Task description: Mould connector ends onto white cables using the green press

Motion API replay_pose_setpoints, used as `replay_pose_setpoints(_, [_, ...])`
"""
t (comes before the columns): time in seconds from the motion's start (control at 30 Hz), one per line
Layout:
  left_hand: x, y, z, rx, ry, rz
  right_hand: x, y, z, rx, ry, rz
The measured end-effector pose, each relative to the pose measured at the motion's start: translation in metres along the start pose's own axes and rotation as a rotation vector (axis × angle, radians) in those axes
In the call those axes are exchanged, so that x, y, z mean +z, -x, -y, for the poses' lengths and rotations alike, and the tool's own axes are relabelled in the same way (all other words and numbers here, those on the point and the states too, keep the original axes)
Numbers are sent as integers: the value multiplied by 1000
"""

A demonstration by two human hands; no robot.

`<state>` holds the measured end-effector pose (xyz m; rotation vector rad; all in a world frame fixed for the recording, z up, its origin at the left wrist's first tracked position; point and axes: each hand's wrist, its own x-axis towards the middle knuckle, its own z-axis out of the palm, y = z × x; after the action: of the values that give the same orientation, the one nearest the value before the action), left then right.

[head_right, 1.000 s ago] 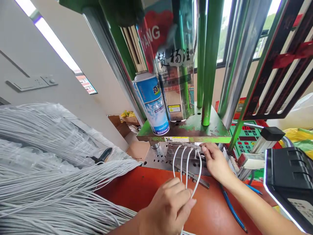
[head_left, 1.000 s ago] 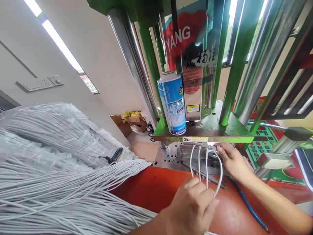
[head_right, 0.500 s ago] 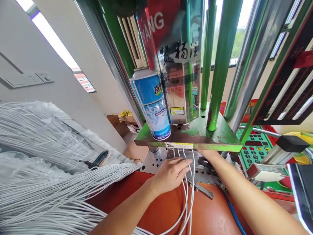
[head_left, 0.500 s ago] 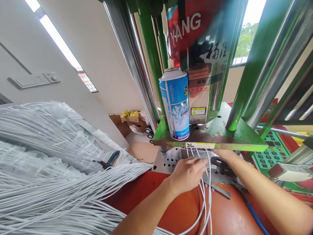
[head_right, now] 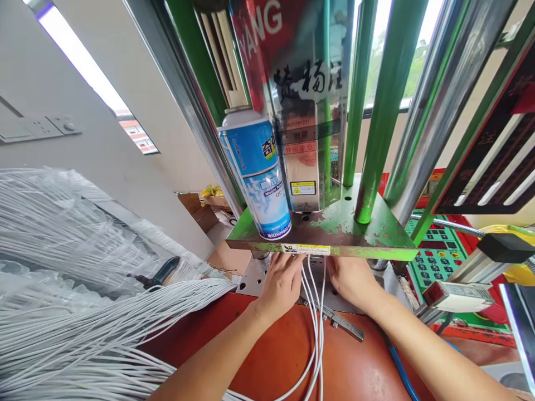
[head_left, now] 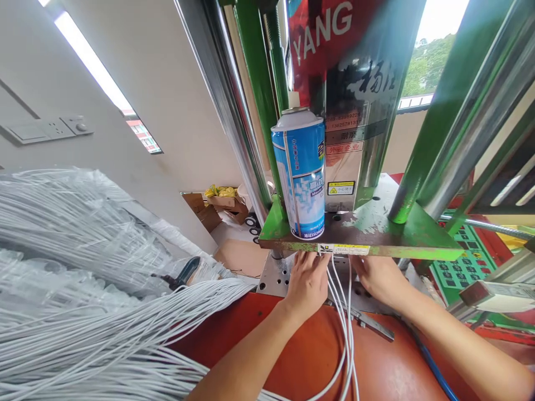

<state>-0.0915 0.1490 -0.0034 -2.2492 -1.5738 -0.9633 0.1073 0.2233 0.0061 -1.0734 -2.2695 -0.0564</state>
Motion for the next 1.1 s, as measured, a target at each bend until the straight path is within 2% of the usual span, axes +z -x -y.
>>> replay_pose_setpoints(0.1, [4, 1, 2, -128, -13, -157, 3, 13, 27, -76, 48, 41])
replay_pose_setpoints(0.2, [6, 2, 3, -188, -24, -181, 12, 10, 35, -75, 89, 34])
replay_pose_setpoints(0.4, [5, 1, 0, -192, -116, -43, 13, 8, 16, -58, 95, -34])
replay_pose_setpoints(0.53, [4, -3, 3, -160, -147, 67, 8, 17, 17, -80, 98, -30])
replay_pose_setpoints(0.63, [4, -7, 13, -159, -53, 119, 5, 22, 21, -75, 82, -43])
replay_pose_setpoints(0.8, [9, -8, 25, -150, 165, 172, 0, 29, 29, 6, 97, -159])
replay_pose_setpoints(0.93, [3, -6, 14, -118, 19, 103, -2, 31, 37, 16, 141, -118])
replay_pose_setpoints(1.0, [-1, -3, 3, -38, -51, 78, -1, 33, 38, 30, 156, -101])
replay_pose_setpoints(1.1, [-3, 1, -10, 80, -93, 100, 3, 38, 38, -63, 170, -37])
